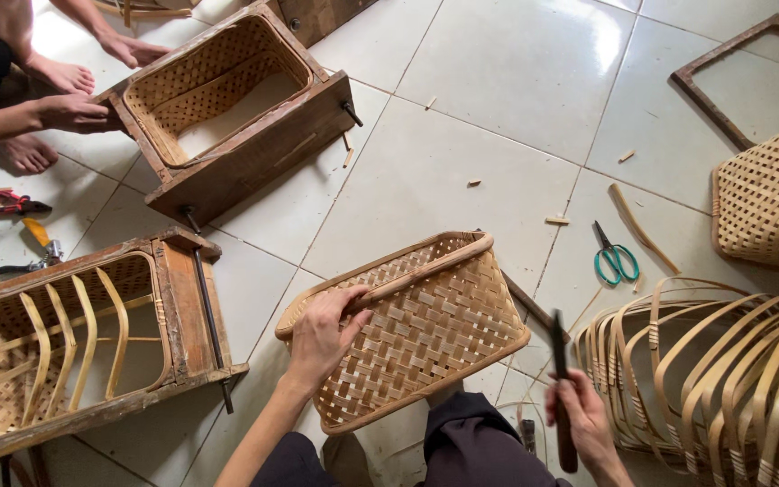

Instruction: The person sits on the floor and fits curved bamboo ribs into a woven bamboo basket body held in a wooden frame, pressing the strips into place along the rim. They then tap the ribs with a hammer, lift the frame, and pull the finished basket free, setting it on the floor.

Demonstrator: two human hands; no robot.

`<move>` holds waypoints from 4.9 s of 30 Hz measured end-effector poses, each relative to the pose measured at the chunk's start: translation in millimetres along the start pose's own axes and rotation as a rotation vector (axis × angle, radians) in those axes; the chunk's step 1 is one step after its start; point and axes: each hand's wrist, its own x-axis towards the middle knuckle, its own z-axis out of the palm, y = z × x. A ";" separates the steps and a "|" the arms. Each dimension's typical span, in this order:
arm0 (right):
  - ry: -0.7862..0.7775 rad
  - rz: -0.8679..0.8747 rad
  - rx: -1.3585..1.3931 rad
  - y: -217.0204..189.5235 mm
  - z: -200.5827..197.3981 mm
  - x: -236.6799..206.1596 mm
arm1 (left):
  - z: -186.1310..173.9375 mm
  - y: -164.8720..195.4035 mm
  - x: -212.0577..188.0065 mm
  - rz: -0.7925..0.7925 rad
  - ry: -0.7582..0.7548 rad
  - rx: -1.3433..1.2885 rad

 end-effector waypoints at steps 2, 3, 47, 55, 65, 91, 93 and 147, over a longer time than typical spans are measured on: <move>-0.222 -0.018 -0.112 -32.7 29.3 14.3 | -1.0 -1.2 2.4 -0.051 -0.013 -0.085; -0.299 0.038 -0.122 -47.3 49.1 20.0 | -2.1 -2.0 4.0 -0.079 -0.011 -0.162; -0.596 -0.338 -0.565 -120.2 127.2 34.3 | -10.0 -8.1 -16.1 -0.140 -0.015 0.036; -0.337 0.063 -0.436 -87.2 112.5 26.7 | 11.0 -42.4 -46.0 -0.153 -0.335 -0.354; -0.115 -0.040 -0.555 -64.9 88.8 39.7 | 153.6 2.0 -31.8 -0.540 -0.500 -0.779; -0.470 -0.289 -1.233 -95.9 181.2 235.3 | 150.4 -140.8 135.5 0.267 -0.206 0.275; -0.460 -0.289 -1.281 -93.2 182.1 232.6 | 150.1 -140.5 135.7 0.250 -0.215 0.290; -0.451 -0.305 -1.354 -66.8 168.0 136.4 | 141.8 -122.8 142.4 0.227 -0.170 0.309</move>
